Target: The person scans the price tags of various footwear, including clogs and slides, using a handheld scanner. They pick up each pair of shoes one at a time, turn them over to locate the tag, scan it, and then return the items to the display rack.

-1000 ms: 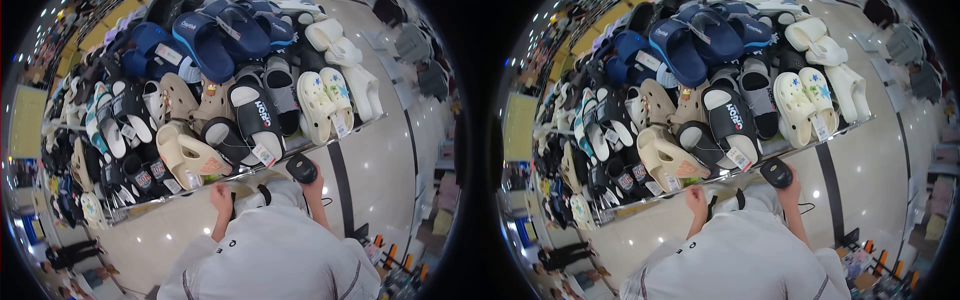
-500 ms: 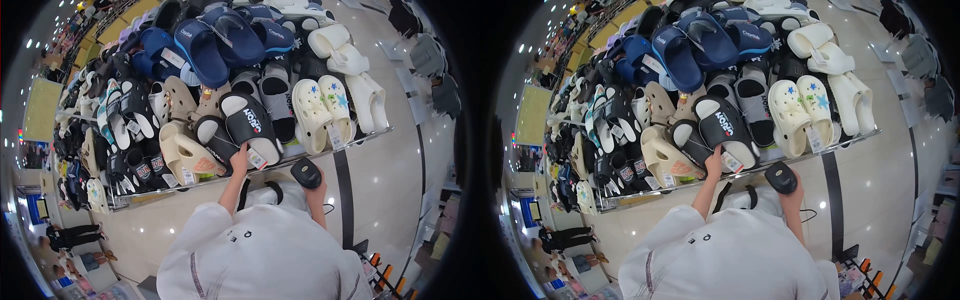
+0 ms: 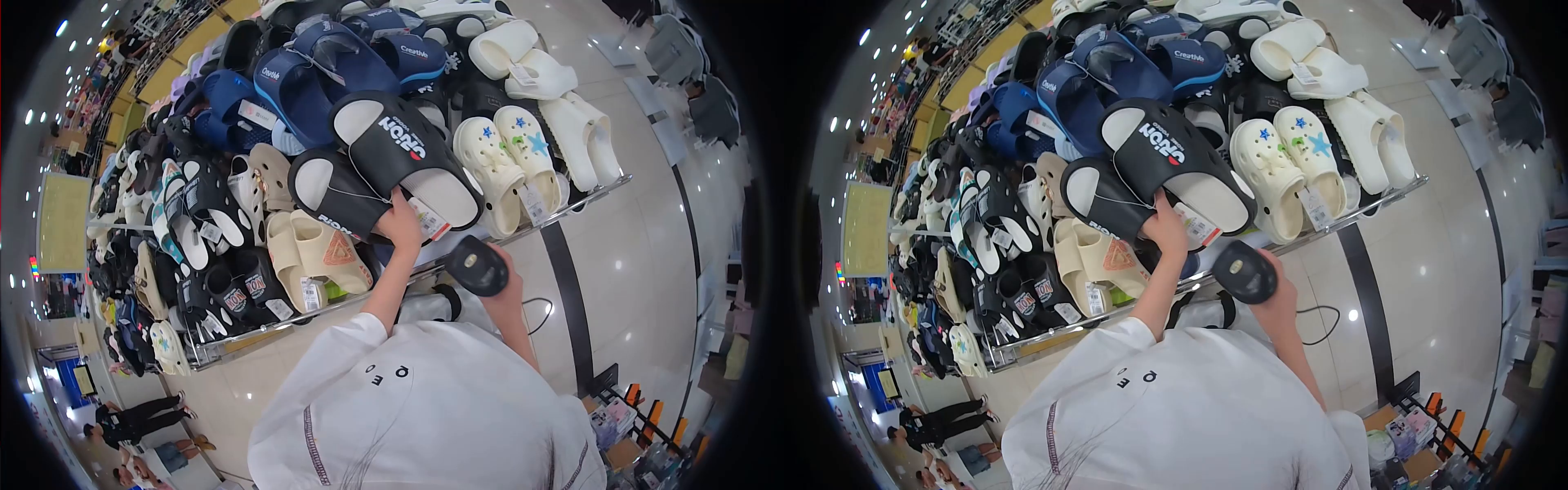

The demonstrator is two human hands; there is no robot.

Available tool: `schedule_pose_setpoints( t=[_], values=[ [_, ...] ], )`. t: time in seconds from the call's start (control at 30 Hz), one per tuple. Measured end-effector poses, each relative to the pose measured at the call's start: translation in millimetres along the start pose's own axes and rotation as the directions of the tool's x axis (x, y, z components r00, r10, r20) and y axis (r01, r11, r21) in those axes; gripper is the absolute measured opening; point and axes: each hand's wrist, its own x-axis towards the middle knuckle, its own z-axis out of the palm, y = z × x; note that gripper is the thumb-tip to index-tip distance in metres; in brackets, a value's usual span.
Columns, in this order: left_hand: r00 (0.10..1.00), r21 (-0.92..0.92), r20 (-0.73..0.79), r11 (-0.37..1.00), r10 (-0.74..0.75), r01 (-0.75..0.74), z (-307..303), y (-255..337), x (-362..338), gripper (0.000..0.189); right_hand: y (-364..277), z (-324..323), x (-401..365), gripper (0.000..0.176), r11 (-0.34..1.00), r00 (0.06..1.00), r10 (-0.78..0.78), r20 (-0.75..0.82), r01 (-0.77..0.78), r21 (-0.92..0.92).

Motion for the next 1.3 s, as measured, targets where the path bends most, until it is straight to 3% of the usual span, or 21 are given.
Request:
schedule_pose_setpoints(
  t=[0.03,0.17,0.23,0.3,0.4,0.47,0.5,0.57,0.63,0.7,0.77,0.9,0.97,1.0,1.07,1.23,1.3],
  values=[
    [0.992,0.021,0.030,0.992,-0.124,0.123,-1.1,6.8,1.0,0.029,-6.6,6.5,4.3,0.062,0.998,0.999,-0.033,0.016,0.034,-0.049],
    [0.996,-0.093,0.023,0.991,-0.092,0.093,-4.5,1.7,7.8,0.029,-24.3,27.8,21.3,0.062,0.996,0.999,-0.027,0.046,0.031,-0.088],
    [0.970,-0.139,0.031,0.960,-0.240,0.242,-11.7,6.4,5.7,0.027,-26.0,35.0,25.7,0.062,0.987,0.998,-0.026,0.051,0.034,-0.155],
    [0.960,-0.153,0.045,0.947,-0.277,0.281,-18.9,10.6,5.3,0.028,-28.3,35.6,22.8,0.060,0.991,0.998,-0.064,0.025,0.066,-0.120],
    [0.952,-0.048,0.100,0.954,-0.289,0.295,-42.4,-28.5,11.9,0.029,-25.3,32.1,12.0,0.059,0.996,0.999,-0.033,-0.024,0.031,-0.082],
    [0.943,0.210,0.148,0.941,-0.298,0.264,-59.7,-46.3,12.1,0.031,-17.7,29.1,1.0,0.059,0.996,0.999,-0.001,-0.044,-0.003,-0.088],
    [0.938,0.213,0.168,0.940,-0.305,0.267,-65.7,-48.6,10.4,0.031,-13.5,28.4,-4.8,0.059,0.996,0.998,0.030,-0.048,-0.034,-0.087],
    [0.959,0.334,0.267,0.925,0.089,-0.180,-77.4,-53.9,5.4,0.033,-7.0,29.1,-16.4,0.059,0.988,0.992,0.090,-0.090,-0.101,-0.118],
    [0.925,0.404,0.368,0.880,0.093,-0.249,-92.4,-92.4,8.9,0.034,-1.4,31.0,-25.8,0.058,0.980,0.978,0.141,-0.156,-0.161,-0.119],
    [0.879,0.461,0.469,0.824,0.088,-0.329,-90.1,-83.2,11.7,0.035,2.8,34.2,-34.4,0.058,0.971,0.964,0.172,-0.202,-0.200,-0.128],
    [0.855,0.566,0.471,0.818,-0.216,-0.105,-88.1,-64.0,11.8,0.036,3.6,38.3,-43.7,0.058,0.961,0.947,0.207,-0.245,-0.244,-0.132],
    [0.778,0.531,0.538,0.847,-0.324,-0.014,-89.9,-64.0,14.5,0.037,6.9,46.5,-53.0,0.055,0.953,0.919,0.208,-0.336,-0.267,-0.143],
    [0.821,0.463,0.538,0.881,-0.192,-0.097,-89.4,-79.7,13.6,0.039,7.5,47.3,-53.7,0.055,0.951,0.908,0.206,-0.365,-0.274,-0.144],
    [0.815,0.458,0.546,0.883,-0.193,-0.097,-90.1,-79.5,11.6,0.039,7.3,46.2,-53.1,0.056,0.950,0.896,0.208,-0.392,-0.281,-0.138],
    [0.799,0.336,0.602,0.907,0.001,-0.254,-96.7,-73.8,4.2,0.032,7.9,42.3,-51.2,0.057,0.947,0.882,0.213,-0.420,-0.292,-0.133],
    [0.770,0.205,0.625,0.925,0.128,-0.320,-127.7,-69.5,-12.4,0.024,20.9,20.9,-40.4,0.059,0.944,0.796,0.193,-0.573,-0.310,-0.113],
    [0.434,-0.036,0.782,0.729,0.446,-0.684,-131.8,-67.2,-7.4,0.023,20.0,9.1,-28.7,0.059,0.944,0.774,0.246,-0.583,-0.327,-0.035]
  ],
)
